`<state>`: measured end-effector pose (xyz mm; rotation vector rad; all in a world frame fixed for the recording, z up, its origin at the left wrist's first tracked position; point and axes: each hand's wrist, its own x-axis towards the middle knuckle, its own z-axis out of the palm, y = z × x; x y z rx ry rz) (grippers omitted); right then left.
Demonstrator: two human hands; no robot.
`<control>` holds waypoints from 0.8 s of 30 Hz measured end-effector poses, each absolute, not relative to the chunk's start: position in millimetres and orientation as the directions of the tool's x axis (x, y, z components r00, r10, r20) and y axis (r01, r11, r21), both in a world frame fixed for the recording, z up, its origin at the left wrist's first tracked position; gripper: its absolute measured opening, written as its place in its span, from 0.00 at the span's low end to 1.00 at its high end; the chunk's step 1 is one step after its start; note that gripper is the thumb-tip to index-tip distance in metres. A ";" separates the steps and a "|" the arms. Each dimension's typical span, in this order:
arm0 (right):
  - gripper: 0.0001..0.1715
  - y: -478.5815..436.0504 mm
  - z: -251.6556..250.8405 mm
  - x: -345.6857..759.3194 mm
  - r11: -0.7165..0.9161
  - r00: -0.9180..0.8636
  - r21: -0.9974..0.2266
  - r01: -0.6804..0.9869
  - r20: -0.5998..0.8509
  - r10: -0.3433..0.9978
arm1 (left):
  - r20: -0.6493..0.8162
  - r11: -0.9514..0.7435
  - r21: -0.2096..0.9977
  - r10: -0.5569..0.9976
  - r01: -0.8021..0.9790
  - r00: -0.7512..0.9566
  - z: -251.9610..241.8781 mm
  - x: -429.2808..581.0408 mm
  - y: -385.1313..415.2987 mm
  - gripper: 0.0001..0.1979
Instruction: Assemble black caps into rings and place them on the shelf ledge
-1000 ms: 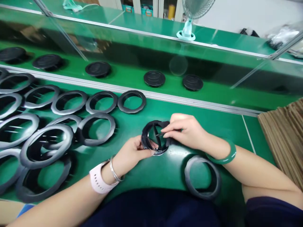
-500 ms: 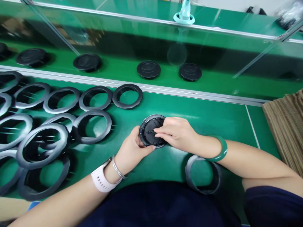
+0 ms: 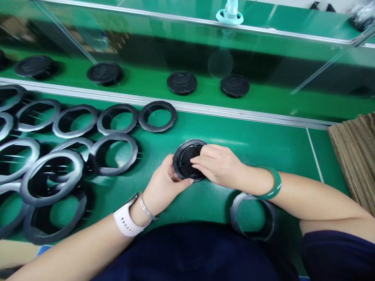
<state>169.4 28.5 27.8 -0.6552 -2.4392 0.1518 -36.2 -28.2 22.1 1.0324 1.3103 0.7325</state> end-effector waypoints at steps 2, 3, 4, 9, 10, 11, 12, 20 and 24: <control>0.11 28.0 29.4 169.8 0.863 -0.705 -0.269 0.427 0.499 0.504 | -0.408 0.393 0.911 0.901 0.123 0.147 22.3 -36.1 -28.6 0.29; 0.11 27.7 30.3 169.8 0.859 -0.710 -0.276 0.432 0.483 0.512 | -0.407 0.391 0.912 0.902 0.126 0.144 22.6 -35.9 -28.6 0.28; 0.12 27.3 31.1 169.7 0.855 -0.716 -0.283 0.435 0.467 0.519 | -0.406 0.390 0.912 0.903 0.129 0.140 22.9 -35.6 -28.6 0.28; 0.11 21.3 35.0 167.8 0.825 -0.729 -0.280 0.492 0.385 0.566 | -0.411 0.393 0.909 0.902 0.139 0.136 24.3 -34.3 -28.1 0.27; 0.11 19.8 35.7 167.3 0.818 -0.731 -0.274 0.506 0.368 0.575 | -0.411 0.393 0.908 0.902 0.144 0.133 24.3 -34.2 -28.0 0.28; 0.10 18.5 36.3 166.9 0.812 -0.733 -0.271 0.518 0.350 0.584 | -0.411 0.392 0.907 0.903 0.151 0.128 24.2 -34.2 -27.9 0.28; 0.10 17.4 36.8 166.6 0.807 -0.736 -0.273 0.524 0.332 0.590 | -0.410 0.390 0.907 0.903 0.158 0.125 24.1 -34.3 -27.8 0.28; 0.10 17.5 34.0 164.5 0.792 -0.747 -0.283 0.541 0.271 0.607 | -0.406 0.387 0.911 0.903 0.145 0.143 25.8 -34.9 -27.3 0.28; 0.21 14.0 33.4 162.5 0.801 -0.743 -0.225 0.555 0.299 0.599 | -0.401 0.378 0.909 0.909 0.177 0.116 24.5 -34.8 -27.1 0.29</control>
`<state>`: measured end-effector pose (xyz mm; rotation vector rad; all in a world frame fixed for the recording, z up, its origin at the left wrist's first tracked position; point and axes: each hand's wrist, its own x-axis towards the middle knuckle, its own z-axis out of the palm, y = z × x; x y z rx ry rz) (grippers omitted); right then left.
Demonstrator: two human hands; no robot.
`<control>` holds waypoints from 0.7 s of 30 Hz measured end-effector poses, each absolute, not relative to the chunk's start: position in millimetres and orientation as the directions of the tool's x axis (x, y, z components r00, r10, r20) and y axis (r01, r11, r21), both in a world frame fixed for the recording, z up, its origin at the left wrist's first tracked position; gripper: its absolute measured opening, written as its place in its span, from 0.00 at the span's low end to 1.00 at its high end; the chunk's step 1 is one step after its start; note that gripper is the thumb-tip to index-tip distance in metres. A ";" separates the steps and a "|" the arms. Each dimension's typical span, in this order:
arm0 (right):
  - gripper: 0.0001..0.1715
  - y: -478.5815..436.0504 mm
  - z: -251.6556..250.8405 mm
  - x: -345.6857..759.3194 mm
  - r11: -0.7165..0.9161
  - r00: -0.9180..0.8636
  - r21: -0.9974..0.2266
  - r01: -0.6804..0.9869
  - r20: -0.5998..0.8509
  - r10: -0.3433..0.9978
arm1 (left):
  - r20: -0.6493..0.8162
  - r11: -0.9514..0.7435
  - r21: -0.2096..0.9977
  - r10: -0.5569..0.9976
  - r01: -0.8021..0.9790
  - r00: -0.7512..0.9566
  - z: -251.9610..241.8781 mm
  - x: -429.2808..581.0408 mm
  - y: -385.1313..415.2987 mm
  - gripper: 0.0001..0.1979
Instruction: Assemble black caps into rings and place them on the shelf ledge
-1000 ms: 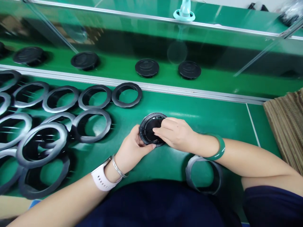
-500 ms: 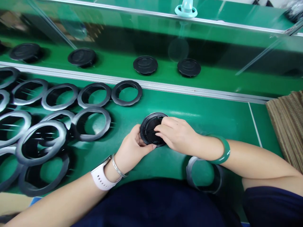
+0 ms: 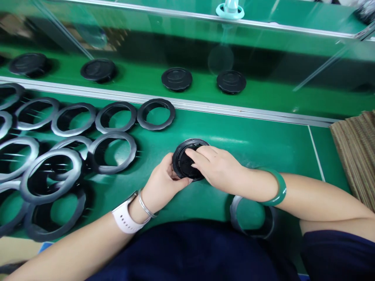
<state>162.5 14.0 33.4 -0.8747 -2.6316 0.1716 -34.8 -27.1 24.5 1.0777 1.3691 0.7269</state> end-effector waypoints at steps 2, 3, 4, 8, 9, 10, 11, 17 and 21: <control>0.22 11.9 35.3 161.1 0.797 -0.756 -0.194 0.571 0.254 0.604 | -0.407 0.386 0.908 0.906 0.165 0.118 23.3 -34.5 -27.0 0.30; 0.22 11.2 36.6 160.5 0.794 -0.762 -0.183 0.580 0.222 0.608 | -0.410 0.391 0.908 0.904 0.152 0.122 22.8 -34.4 -27.0 0.30; 0.23 10.8 38.0 159.9 0.790 -0.767 -0.172 0.588 0.192 0.613 | -0.413 0.396 0.908 0.902 0.139 0.129 22.5 -34.4 -27.0 0.30; 0.24 12.4 41.2 159.2 0.804 -0.787 -0.140 0.577 0.165 0.594 | -0.403 0.392 0.915 0.901 0.096 0.160 22.9 -35.0 -27.7 0.29; 0.23 13.6 41.2 159.3 0.818 -0.797 -0.140 0.558 0.185 0.576 | -0.399 0.387 0.917 0.902 0.099 0.166 23.1 -35.3 -28.0 0.29; 0.22 15.0 40.8 159.6 0.833 -0.806 -0.143 0.534 0.211 0.553 | -0.395 0.382 0.918 0.902 0.103 0.172 23.2 -35.6 -28.4 0.29; 0.20 16.5 40.3 160.0 0.847 -0.811 -0.149 0.511 0.242 0.532 | -0.393 0.379 0.919 0.902 0.107 0.178 23.2 -35.8 -28.8 0.30; 0.12 29.7 35.4 165.5 0.788 -0.627 -0.342 0.512 0.479 0.614 | -0.363 0.356 0.932 0.920 0.068 0.150 21.3 -33.2 -29.4 0.30; 0.18 39.6 26.6 168.0 0.492 -0.395 -0.713 0.500 0.318 0.862 | -0.350 0.343 0.936 0.931 0.084 0.101 18.9 -33.6 -28.6 0.32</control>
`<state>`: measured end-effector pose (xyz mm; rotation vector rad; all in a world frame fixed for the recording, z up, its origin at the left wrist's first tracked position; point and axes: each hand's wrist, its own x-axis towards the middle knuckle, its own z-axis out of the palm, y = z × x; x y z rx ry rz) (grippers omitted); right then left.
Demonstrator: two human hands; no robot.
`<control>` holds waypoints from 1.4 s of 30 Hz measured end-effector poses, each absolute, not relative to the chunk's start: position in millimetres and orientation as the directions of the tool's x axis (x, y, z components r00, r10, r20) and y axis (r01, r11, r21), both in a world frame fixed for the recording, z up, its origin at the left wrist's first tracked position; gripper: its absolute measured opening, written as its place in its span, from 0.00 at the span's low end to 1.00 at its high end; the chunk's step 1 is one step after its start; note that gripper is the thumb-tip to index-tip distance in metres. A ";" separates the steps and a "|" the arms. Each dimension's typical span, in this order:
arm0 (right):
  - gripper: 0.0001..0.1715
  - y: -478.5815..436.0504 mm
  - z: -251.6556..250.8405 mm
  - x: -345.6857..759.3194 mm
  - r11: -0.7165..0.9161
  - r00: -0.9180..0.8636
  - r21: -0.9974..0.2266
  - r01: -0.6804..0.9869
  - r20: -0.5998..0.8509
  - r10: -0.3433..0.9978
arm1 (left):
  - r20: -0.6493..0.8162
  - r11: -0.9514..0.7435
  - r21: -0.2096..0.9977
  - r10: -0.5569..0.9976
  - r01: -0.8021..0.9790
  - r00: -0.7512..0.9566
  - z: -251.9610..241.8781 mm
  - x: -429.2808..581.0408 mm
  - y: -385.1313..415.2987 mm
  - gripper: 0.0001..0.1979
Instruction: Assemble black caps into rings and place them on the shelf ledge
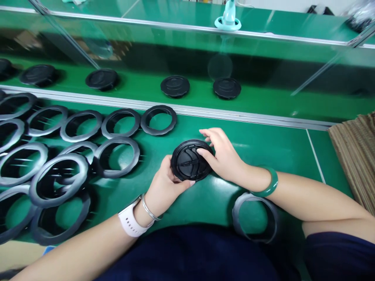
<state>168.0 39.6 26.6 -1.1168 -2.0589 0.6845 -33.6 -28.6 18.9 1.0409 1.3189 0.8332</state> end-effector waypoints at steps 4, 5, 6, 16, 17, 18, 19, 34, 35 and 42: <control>0.09 42.4 20.5 164.9 0.296 -0.444 -0.849 0.438 0.083 0.892 | -0.313 0.297 0.945 0.943 0.134 0.116 16.9 -35.4 -30.5 0.39; 0.08 42.0 20.1 163.6 0.278 -0.440 -0.862 0.424 0.073 0.895 | -0.288 0.271 0.953 0.949 0.137 0.130 16.7 -35.5 -31.5 0.40; 0.06 41.5 20.0 162.3 0.264 -0.433 -0.873 0.409 0.069 0.899 | -0.265 0.247 0.960 0.953 0.134 0.145 16.5 -35.4 -32.4 0.40; 0.04 38.9 19.2 157.5 0.107 -0.375 -0.941 0.320 -0.023 0.927 | -0.205 0.164 0.952 0.968 0.259 0.141 11.7 -37.2 -35.7 0.34; 0.04 38.5 19.0 157.0 0.098 -0.363 -0.939 0.329 -0.030 0.931 | -0.207 0.163 0.949 0.968 0.270 0.143 11.6 -37.4 -35.3 0.33; 0.04 38.0 18.9 156.4 0.088 -0.346 -0.937 0.338 -0.037 0.938 | -0.207 0.161 0.945 0.968 0.284 0.140 11.9 -37.5 -34.9 0.33; 0.04 37.5 18.7 155.7 0.076 -0.329 -0.935 0.347 -0.045 0.943 | -0.207 0.158 0.940 0.969 0.303 0.136 12.5 -37.5 -34.4 0.32; 0.29 40.3 34.1 165.2 -0.021 -0.573 -0.961 0.277 -0.182 0.799 | -0.207 0.155 0.901 0.974 0.406 0.087 19.7 -37.6 -31.6 0.20; 0.29 40.5 34.6 164.9 -0.020 -0.574 -0.957 0.290 -0.190 0.797 | -0.215 0.161 0.901 0.972 0.404 0.092 19.1 -37.7 -31.7 0.21; 0.25 39.3 34.7 163.3 0.011 -0.551 -0.941 0.337 -0.188 0.813 | -0.237 0.183 0.898 0.967 0.399 0.090 15.7 -36.8 -34.1 0.22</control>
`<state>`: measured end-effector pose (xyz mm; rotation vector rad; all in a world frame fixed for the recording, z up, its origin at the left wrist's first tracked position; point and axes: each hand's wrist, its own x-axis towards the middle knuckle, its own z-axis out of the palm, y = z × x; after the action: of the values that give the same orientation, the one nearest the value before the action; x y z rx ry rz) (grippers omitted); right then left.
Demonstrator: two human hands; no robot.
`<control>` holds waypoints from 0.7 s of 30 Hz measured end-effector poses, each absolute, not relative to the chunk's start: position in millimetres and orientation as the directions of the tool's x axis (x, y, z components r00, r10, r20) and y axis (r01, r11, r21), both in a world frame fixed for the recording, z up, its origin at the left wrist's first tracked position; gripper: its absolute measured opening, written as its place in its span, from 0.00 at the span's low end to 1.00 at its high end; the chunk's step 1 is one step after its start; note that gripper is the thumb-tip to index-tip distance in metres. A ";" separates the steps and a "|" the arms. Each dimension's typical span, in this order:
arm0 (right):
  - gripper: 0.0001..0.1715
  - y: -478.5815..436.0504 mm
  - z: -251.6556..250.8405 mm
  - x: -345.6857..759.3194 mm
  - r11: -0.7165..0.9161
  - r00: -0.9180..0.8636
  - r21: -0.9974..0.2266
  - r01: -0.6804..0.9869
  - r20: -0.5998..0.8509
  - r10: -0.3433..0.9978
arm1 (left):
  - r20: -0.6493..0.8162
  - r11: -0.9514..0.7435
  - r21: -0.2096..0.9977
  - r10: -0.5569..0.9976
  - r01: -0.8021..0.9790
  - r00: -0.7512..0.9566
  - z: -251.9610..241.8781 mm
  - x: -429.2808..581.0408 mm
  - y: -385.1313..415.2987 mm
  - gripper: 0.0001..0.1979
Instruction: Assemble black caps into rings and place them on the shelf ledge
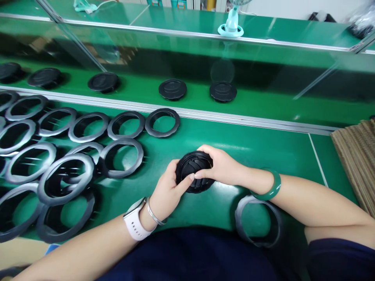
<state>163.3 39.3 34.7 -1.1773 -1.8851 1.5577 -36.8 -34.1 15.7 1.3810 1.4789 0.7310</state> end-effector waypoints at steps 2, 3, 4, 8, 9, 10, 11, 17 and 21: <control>0.24 38.1 33.6 163.9 0.018 -0.541 -0.938 0.346 -0.184 0.821 | -0.236 0.184 0.894 0.969 0.407 0.080 16.1 -36.3 -35.0 0.22; 0.24 37.4 32.7 164.1 0.021 -0.536 -0.937 0.349 -0.181 0.825 | -0.235 0.184 0.893 0.969 0.411 0.076 16.4 -36.1 -35.3 0.22; 0.23 36.7 31.7 164.1 0.024 -0.532 -0.936 0.351 -0.178 0.828 | -0.234 0.183 0.891 0.969 0.415 0.075 17.0 -35.9 -35.5 0.22; 0.24 41.5 27.6 162.5 -0.023 -0.549 -0.951 0.307 -0.197 0.812 | -0.243 0.193 0.906 0.966 0.378 0.089 21.8 -33.8 -34.4 0.21; 0.26 46.8 27.1 163.3 -0.054 -0.559 -0.959 0.279 -0.208 0.803 | -0.256 0.212 0.921 0.962 0.328 0.098 23.7 -33.1 -33.9 0.22; 0.27 54.4 26.9 165.8 -0.083 -0.557 -0.966 0.243 -0.209 0.804 | -0.274 0.238 0.935 0.955 0.262 0.111 25.5 -32.4 -33.5 0.24; 0.29 64.4 27.2 171.1 -0.096 -0.537 -0.974 0.206 -0.194 0.821 | -0.292 0.265 0.946 0.948 0.188 0.129 27.0 -31.9 -33.2 0.25; 0.22 145.4 30.9 271.2 0.179 0.251 -0.742 0.646 0.428 0.868 | -0.301 0.301 0.953 0.923 0.038 0.239 24.5 -33.6 -32.9 0.26; 0.19 178.3 17.6 332.6 -0.028 0.221 -0.411 0.911 0.431 0.875 | -0.266 0.242 0.964 0.902 0.111 0.341 23.4 -35.0 -34.9 0.19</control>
<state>332.6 178.3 17.6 -1.8899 -1.6451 -0.0765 -35.0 -34.9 23.4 1.2117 1.0993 0.7245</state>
